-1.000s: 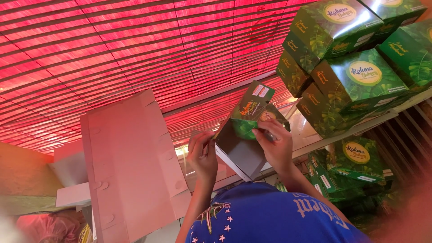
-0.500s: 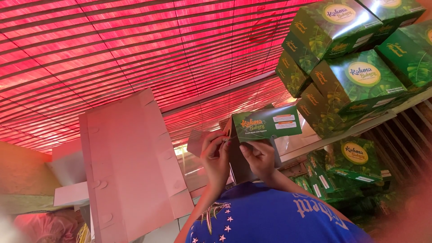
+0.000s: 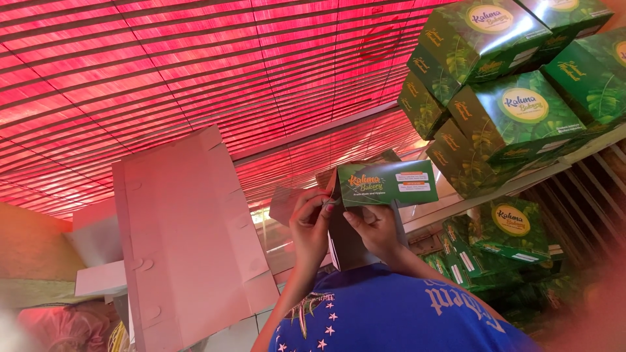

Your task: Assembling flat cardboard pieces into boxes and stacking them in a bakery environment.

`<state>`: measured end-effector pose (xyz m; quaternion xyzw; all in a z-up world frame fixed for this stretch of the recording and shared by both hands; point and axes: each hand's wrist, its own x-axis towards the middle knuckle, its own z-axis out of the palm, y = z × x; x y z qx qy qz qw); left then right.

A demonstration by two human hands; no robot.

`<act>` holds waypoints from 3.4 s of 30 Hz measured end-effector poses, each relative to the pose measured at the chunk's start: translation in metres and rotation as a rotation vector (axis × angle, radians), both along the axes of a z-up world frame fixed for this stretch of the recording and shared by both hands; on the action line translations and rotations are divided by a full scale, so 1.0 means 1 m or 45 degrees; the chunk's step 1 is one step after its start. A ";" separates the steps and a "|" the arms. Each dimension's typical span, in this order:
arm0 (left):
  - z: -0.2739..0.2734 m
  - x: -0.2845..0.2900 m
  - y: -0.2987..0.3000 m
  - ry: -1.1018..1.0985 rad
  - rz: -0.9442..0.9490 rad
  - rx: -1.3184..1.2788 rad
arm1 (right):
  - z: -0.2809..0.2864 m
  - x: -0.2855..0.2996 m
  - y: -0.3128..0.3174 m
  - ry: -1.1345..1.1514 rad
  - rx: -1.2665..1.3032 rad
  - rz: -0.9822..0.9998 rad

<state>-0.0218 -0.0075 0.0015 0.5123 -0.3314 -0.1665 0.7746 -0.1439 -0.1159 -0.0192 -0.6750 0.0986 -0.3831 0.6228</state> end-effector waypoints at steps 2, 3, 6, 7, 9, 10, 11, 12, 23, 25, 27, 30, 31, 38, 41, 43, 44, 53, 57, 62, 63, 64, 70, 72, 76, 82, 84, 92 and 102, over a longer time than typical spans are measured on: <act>-0.002 0.002 0.001 0.004 -0.032 -0.016 | 0.005 -0.003 0.002 0.016 -0.059 -0.027; -0.004 0.004 0.002 0.008 -0.065 -0.032 | 0.007 -0.004 0.002 0.032 -0.118 -0.054; 0.001 0.007 0.005 0.014 -0.133 0.008 | 0.011 -0.006 0.004 0.016 -0.052 -0.007; 0.001 0.008 0.006 0.014 -0.134 0.008 | 0.013 -0.007 0.004 0.016 -0.052 -0.008; 0.003 0.009 0.007 0.008 -0.195 -0.040 | 0.017 -0.009 0.004 0.084 -0.149 -0.061; 0.001 0.011 0.007 0.007 -0.196 -0.040 | 0.015 -0.009 0.003 0.083 -0.149 -0.063; -0.001 0.013 0.008 0.001 -0.221 -0.043 | 0.014 -0.009 0.002 0.062 -0.151 -0.046; -0.003 0.014 0.008 -0.005 -0.244 -0.046 | 0.012 -0.009 0.001 0.042 -0.154 -0.028; 0.002 0.019 0.014 -0.031 -0.303 -0.005 | 0.001 -0.005 -0.006 0.093 0.036 0.047; 0.006 0.017 0.014 -0.032 -0.304 -0.014 | 0.022 -0.003 -0.002 -0.118 0.020 0.166; 0.012 0.015 0.014 -0.145 -0.229 0.064 | 0.020 -0.005 -0.005 -0.019 -0.105 0.081; 0.009 0.014 0.010 -0.218 -0.154 0.061 | -0.006 -0.006 -0.013 0.020 -0.060 0.047; 0.009 0.013 0.009 -0.219 -0.157 0.062 | -0.006 -0.005 -0.012 0.019 -0.059 0.043; 0.007 0.008 0.001 -0.053 -0.130 0.033 | 0.005 0.005 -0.004 -0.021 -0.042 0.045; 0.003 0.005 -0.002 -0.123 -0.083 0.029 | 0.015 0.009 0.000 -0.037 -0.003 0.083; 0.001 0.005 -0.003 -0.133 -0.065 0.006 | 0.014 0.012 0.000 -0.062 0.059 0.125; -0.001 0.007 -0.004 -0.127 -0.066 -0.021 | 0.009 0.012 -0.001 -0.072 0.130 0.165; -0.006 0.011 0.003 -0.061 -0.109 -0.141 | -0.032 0.017 -0.016 -0.005 0.146 -0.041; -0.008 0.009 0.001 -0.169 -0.124 -0.121 | -0.022 0.024 -0.010 -0.011 0.171 -0.031; -0.008 0.010 0.002 -0.087 -0.125 -0.137 | -0.030 0.031 -0.009 -0.144 0.291 0.069; -0.006 0.010 0.003 -0.103 -0.108 -0.118 | -0.027 0.033 -0.008 -0.188 0.291 0.092; -0.004 0.011 0.003 -0.102 -0.104 -0.118 | -0.022 0.034 -0.006 -0.187 0.292 0.096; -0.009 0.024 -0.001 -0.501 0.108 -0.005 | -0.005 0.040 0.003 -0.194 0.349 0.122; -0.011 0.029 -0.005 -0.414 0.003 -0.036 | 0.000 0.042 0.002 -0.068 0.373 0.144; -0.023 0.038 -0.012 -0.503 0.077 -0.015 | -0.012 0.040 -0.008 -0.021 0.223 0.174; -0.095 0.062 -0.035 -0.448 0.277 0.369 | 0.040 0.022 -0.031 0.398 0.149 0.485; -0.116 0.067 -0.038 -0.542 0.314 0.476 | 0.058 0.010 -0.045 0.614 -0.118 0.629; -0.107 0.063 -0.042 -0.311 0.203 0.476 | 0.032 -0.048 -0.114 1.400 -0.469 0.709; -0.125 0.063 -0.051 -0.470 0.301 0.545 | -0.105 -0.020 -0.140 0.713 -0.362 -0.141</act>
